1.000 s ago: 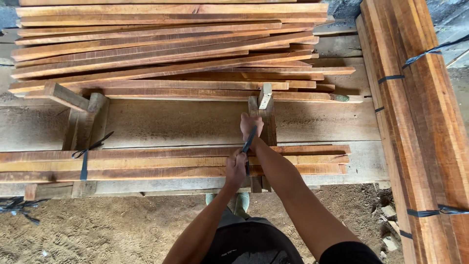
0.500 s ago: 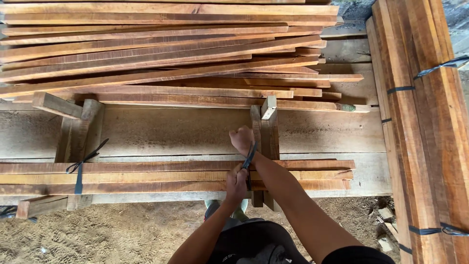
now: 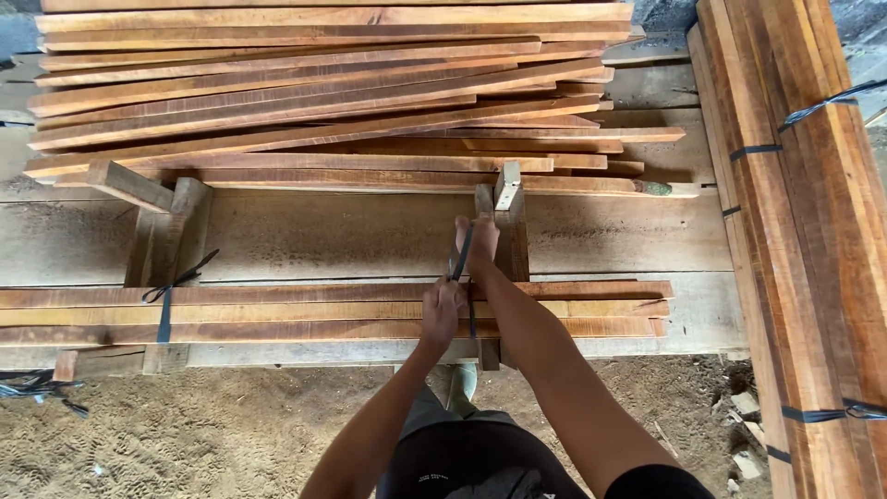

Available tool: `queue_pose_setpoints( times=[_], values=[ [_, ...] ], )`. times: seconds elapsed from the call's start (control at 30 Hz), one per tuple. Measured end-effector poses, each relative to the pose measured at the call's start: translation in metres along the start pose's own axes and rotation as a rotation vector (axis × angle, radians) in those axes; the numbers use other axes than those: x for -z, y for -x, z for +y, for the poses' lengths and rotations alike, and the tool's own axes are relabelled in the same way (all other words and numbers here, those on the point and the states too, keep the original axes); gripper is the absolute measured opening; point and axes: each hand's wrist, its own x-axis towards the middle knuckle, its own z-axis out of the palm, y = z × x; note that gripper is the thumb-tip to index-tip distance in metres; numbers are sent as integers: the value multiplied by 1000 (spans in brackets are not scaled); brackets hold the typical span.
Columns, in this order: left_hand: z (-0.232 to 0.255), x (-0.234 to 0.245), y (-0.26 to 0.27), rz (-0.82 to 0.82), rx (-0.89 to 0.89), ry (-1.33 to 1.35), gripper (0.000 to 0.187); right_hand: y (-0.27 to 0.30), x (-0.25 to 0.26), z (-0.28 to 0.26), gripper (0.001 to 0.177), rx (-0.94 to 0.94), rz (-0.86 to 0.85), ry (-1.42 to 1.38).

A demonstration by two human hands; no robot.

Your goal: Gathering and bundling several thin strips of wood using flexible plastic ties.

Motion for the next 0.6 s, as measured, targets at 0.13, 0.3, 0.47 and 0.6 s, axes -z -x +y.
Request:
queue_pose_setpoints(
  times=[0.13, 0.3, 0.47, 0.6],
  values=[
    [10, -1, 13, -27, -117, -144, 35, 4, 5, 5, 45, 52, -55, -156],
    [4, 0, 10, 15, -193, -179, 34, 6, 5, 0, 48, 106, -88, -199],
    [-4, 5, 5, -44, -198, -184, 35, -13, -22, 26, 46, 214, -109, 122],
    [-5, 7, 5, -58, -176, -126, 39, -2, -29, 17, 40, 259, -196, 231]
  ],
)
